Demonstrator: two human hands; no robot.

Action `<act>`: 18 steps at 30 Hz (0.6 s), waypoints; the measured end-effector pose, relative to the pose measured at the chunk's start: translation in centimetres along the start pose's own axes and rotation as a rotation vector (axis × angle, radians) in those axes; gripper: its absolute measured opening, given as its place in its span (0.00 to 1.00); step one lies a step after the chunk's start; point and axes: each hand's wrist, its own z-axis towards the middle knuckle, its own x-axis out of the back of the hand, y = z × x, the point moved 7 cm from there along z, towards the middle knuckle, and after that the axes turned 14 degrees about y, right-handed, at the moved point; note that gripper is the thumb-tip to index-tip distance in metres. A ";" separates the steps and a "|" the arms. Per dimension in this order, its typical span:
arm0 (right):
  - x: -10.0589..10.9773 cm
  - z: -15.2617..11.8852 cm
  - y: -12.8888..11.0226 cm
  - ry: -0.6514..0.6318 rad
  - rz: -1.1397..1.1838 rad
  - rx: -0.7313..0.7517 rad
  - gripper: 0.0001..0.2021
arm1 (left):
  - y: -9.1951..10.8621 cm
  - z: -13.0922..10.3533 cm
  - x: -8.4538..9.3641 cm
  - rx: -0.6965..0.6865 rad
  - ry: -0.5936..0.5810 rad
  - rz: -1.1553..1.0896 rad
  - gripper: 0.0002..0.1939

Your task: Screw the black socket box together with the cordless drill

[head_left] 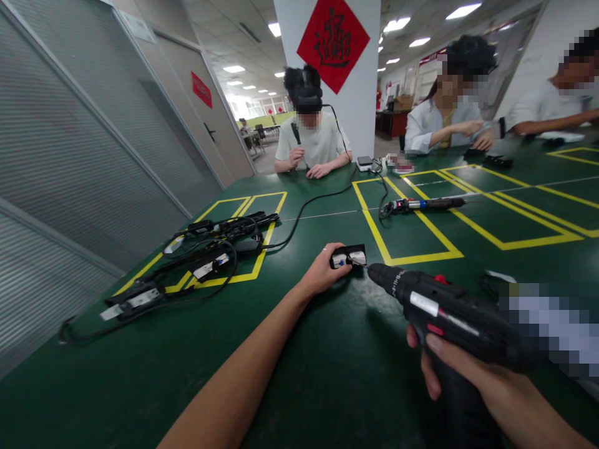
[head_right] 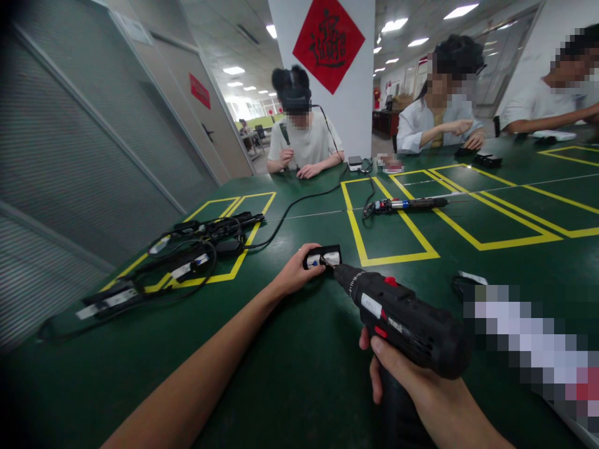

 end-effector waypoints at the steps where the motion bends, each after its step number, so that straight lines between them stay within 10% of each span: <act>1: 0.0 0.0 0.0 0.001 0.007 0.004 0.15 | 0.0 0.0 0.0 0.000 0.003 -0.001 0.25; 18: 0.2 -0.2 0.1 -0.002 -0.074 0.032 0.14 | 0.1 0.0 0.1 0.010 0.010 0.000 0.23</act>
